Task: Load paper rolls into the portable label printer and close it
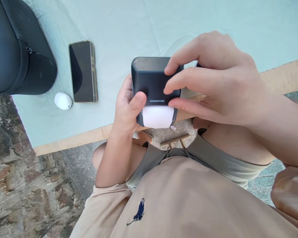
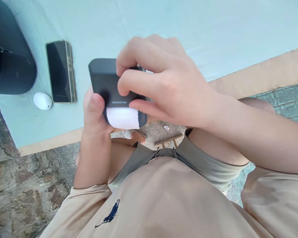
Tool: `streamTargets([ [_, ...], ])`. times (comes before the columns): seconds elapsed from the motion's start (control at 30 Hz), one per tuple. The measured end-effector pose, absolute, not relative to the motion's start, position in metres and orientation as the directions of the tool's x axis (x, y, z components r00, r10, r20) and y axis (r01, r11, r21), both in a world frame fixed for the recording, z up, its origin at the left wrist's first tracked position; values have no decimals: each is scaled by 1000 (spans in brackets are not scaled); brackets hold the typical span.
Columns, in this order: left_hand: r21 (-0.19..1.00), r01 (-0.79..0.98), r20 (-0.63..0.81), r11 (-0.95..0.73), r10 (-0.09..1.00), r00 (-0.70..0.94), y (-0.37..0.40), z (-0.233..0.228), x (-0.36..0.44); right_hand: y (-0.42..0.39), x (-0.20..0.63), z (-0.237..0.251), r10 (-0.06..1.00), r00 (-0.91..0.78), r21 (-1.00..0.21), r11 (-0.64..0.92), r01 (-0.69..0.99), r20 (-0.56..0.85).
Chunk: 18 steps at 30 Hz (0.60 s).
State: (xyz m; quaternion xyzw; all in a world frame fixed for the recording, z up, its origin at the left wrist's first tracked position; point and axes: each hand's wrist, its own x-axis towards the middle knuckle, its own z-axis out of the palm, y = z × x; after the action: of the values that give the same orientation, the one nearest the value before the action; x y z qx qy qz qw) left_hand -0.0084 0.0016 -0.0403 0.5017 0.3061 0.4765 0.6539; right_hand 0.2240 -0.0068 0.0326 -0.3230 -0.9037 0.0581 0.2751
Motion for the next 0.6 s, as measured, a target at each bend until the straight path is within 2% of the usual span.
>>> streamTargets([
  [0.27,939,-338,79,60,920,383,-3,-29,-5,-12,216,46,786,-568,-410,614,674,243],
  [0.47,942,-326,49,75,934,355,-3,-29,-6,-15,212,47,801,-549,-394,597,699,238],
  [0.6,931,-361,88,52,928,362,-1,-33,-8,-12,213,46,785,-561,-394,618,681,263],
])
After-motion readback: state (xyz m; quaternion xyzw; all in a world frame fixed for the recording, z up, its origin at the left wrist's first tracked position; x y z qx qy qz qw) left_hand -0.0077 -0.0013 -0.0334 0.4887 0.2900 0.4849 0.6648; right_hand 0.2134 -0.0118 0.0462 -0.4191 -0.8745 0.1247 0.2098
